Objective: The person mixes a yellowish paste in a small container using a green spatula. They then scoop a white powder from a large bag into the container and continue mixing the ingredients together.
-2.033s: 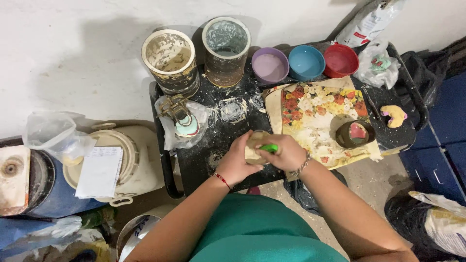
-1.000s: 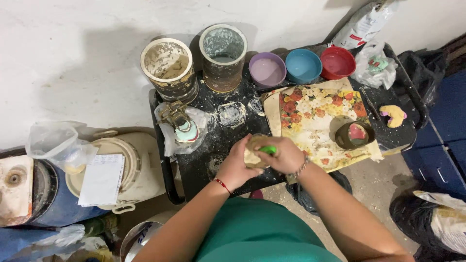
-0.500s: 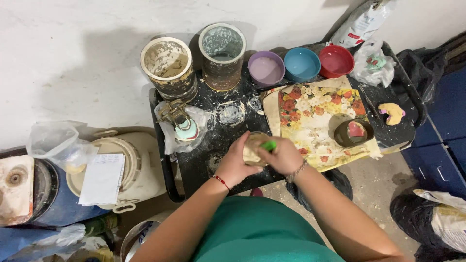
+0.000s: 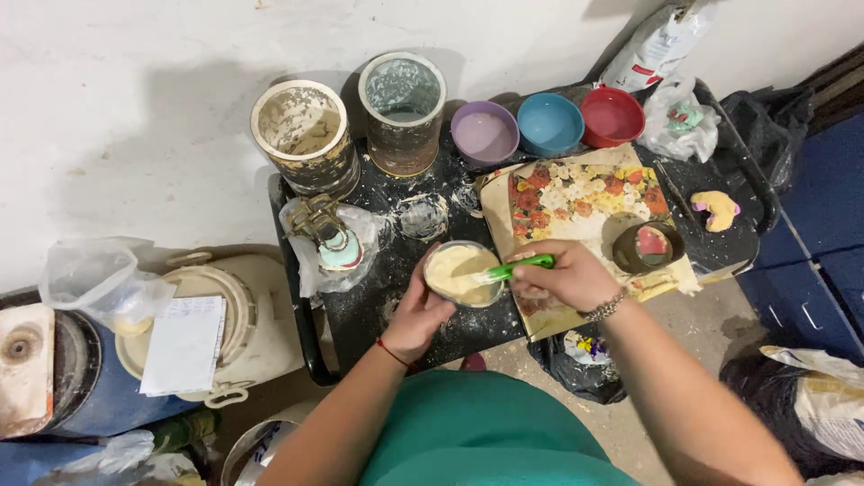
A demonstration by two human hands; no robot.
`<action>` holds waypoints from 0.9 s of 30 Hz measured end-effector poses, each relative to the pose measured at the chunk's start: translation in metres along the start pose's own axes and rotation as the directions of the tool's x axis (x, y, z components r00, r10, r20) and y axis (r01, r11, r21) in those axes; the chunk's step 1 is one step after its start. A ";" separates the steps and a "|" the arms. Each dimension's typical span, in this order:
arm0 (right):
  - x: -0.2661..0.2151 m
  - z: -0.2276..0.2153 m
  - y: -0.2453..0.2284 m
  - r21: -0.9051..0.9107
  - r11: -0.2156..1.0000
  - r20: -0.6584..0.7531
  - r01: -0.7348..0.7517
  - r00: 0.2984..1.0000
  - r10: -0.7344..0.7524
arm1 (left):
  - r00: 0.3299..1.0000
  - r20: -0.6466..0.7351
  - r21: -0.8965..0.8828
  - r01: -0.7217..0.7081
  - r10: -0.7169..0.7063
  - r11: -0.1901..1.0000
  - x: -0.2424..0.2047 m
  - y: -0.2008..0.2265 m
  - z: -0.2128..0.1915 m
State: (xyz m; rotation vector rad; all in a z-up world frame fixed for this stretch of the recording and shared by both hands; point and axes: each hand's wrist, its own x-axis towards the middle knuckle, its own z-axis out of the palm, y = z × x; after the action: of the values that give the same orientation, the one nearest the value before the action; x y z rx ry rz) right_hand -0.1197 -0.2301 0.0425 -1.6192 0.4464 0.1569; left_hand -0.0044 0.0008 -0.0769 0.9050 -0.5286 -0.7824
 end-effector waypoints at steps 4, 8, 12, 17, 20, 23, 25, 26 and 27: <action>-0.005 0.036 -0.090 -0.958 0.282 0.050 0.054 0.999 -0.020 | 0.984 0.173 -0.446 0.035 0.047 0.894 0.005 -0.022 0.007; 0.004 0.058 -0.109 -0.800 -0.390 0.538 0.456 0.833 -0.131 | 0.999 0.041 -0.410 -0.013 0.033 0.912 0.014 -0.042 0.012; 0.018 0.055 -0.135 -0.546 -0.624 0.790 0.559 0.590 -0.163 | 0.994 -0.023 -0.187 0.104 -0.111 0.977 0.012 -0.012 0.035; 0.027 0.026 -0.115 -0.701 -0.504 0.701 0.505 0.619 -0.354 | 0.994 -0.106 -0.224 -0.017 -0.007 0.974 0.016 -0.011 0.034; 0.021 0.029 -0.114 -0.685 -0.546 0.723 0.483 0.541 -0.429 | 0.988 -0.147 -0.267 -0.087 0.049 0.960 0.013 -0.009 0.039; 0.006 0.043 -0.137 -0.727 -0.510 0.676 0.460 0.613 -0.410 | 0.991 -0.127 -0.271 -0.078 0.045 0.959 0.012 0.002 0.043; 0.000 0.047 -0.139 -0.781 -0.463 0.596 0.419 0.722 -0.351 | 0.993 -0.109 -0.245 -0.070 0.044 0.967 0.013 0.007 0.040; 0.001 0.044 -0.131 -0.801 -0.457 0.538 0.386 0.800 -0.267 | 0.990 -0.139 -0.330 -0.064 0.018 0.942 0.015 0.008 0.038; 0.000 0.041 -0.123 -0.818 -0.455 0.470 0.351 0.864 -0.179 | 0.986 -0.167 -0.414 -0.060 -0.010 0.908 0.016 0.008 0.036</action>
State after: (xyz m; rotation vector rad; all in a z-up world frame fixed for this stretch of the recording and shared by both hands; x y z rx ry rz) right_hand -0.0665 -0.1849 0.1517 -3.5014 -0.6278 0.2381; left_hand -0.0167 -0.0262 -0.0498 0.5549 -0.2105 -0.7518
